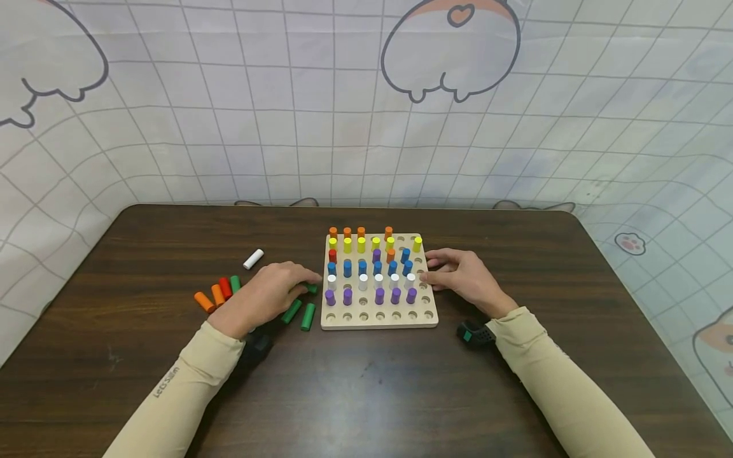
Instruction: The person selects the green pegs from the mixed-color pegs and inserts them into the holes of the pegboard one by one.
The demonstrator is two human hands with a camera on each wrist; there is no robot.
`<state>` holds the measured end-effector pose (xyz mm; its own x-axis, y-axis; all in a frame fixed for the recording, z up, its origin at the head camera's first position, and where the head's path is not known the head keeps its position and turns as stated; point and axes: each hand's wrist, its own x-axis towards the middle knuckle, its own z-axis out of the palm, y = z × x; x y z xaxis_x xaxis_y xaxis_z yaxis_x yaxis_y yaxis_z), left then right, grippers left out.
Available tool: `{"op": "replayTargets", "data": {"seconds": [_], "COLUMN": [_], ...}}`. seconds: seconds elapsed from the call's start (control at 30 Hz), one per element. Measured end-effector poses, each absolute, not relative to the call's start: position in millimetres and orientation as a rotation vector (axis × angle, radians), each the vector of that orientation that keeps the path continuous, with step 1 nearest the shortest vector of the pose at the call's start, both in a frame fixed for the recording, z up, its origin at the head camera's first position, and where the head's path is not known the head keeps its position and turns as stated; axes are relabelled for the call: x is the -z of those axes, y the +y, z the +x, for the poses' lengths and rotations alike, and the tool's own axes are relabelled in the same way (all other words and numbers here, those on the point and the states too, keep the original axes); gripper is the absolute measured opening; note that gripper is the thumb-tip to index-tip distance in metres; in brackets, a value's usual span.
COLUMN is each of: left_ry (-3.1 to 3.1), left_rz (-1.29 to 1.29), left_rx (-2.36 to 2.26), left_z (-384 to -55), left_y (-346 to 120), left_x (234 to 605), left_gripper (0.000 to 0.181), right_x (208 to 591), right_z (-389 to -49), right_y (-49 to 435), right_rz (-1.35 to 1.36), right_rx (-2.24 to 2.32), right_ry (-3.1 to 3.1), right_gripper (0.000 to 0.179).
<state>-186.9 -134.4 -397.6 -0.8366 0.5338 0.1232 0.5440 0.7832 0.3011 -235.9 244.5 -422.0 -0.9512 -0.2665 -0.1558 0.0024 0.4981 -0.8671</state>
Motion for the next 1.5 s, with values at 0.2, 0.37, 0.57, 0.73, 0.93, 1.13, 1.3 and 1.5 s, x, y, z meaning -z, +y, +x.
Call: {"op": "replayTargets", "data": {"seconds": [0.2,0.37,0.57,0.73,0.93,1.13,1.3,1.5], "left_ry": [-2.888,-2.835,-2.798,-2.783,-2.812,-2.808,-2.787,-2.754], "left_rz": [-0.899,-0.908,-0.913,-0.910,-0.876,-0.805,-0.791,-0.824], "left_rx": [0.507,0.533,0.568,0.591,0.671,0.831,0.862,0.900], "left_z": [-184.8,-181.0,-178.9,-176.9,-175.9,-173.3,-171.9,-172.7], "left_y": [-130.4,-129.4,-128.0,-126.0,-125.4,-128.1,-129.1,-125.7], "left_x": [397.2,395.2,393.1,389.7,388.2,385.9,381.1,374.4], "left_gripper": [0.030,0.029,0.030,0.030,0.030,0.032,0.028,0.027], "right_x": [423.1,422.1,420.7,418.5,420.2,424.1,424.8,425.0], "right_z": [-234.0,-232.8,-233.5,-232.8,-232.8,-235.0,-236.1,-239.1], "right_y": [246.7,247.1,249.1,250.4,251.5,248.9,246.6,246.2], "right_rz": [-0.223,-0.221,-0.217,-0.216,-0.224,-0.212,-0.212,-0.216], "right_rx": [1.429,1.432,1.431,1.430,1.433,1.453,1.469,1.498], "right_ry": [2.475,2.463,2.461,2.464,2.465,2.455,2.450,2.414], "right_gripper": [0.064,0.065,0.064,0.063,0.064,0.062,0.061,0.061]}}
